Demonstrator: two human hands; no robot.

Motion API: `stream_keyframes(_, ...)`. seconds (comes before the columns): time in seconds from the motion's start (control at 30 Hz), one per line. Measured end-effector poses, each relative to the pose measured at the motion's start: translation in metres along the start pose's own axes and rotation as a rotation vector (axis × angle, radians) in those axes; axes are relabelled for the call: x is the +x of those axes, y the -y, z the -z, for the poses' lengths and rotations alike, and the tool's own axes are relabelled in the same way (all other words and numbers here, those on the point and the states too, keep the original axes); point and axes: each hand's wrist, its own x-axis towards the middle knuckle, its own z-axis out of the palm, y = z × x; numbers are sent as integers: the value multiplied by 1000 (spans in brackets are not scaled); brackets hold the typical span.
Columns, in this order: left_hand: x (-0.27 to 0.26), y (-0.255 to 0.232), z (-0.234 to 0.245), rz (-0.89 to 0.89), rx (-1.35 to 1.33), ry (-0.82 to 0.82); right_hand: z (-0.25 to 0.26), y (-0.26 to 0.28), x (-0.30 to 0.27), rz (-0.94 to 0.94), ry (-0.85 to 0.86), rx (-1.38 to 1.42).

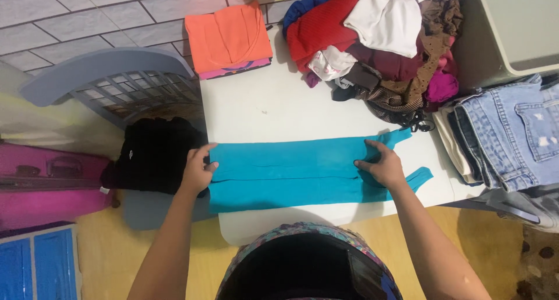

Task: Folding various items of clothing, including shirts, on a folding table.

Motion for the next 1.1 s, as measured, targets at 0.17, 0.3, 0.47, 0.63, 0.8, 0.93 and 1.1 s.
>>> stream_keyframes(0.17,9,4,-4,199,-92,-39,6,11,-3,-21,14,-12)
stream_keyframes(0.3,8,-3,1,356,24,-11,3,0,-2,6,-93,146)
stream_keyframes(0.47,3,-41,-23,93,215,-98,-14,-41,10,-67,-215,649)
stream_keyframes(0.63,3,-41,-52,-106,357,36,-22,-64,33,-224,-331,1339)
stream_keyframes(0.8,0,-36,-59,-62,530,117,-23,-99,71,-366,-349,1599)
stream_keyframes(0.93,5,-31,-65,-32,540,106,-9,-90,66,-322,-448,1669)
stream_keyframes(1.1,1,-24,-65,-21,565,86,-16,-131,79,-177,-553,1723)
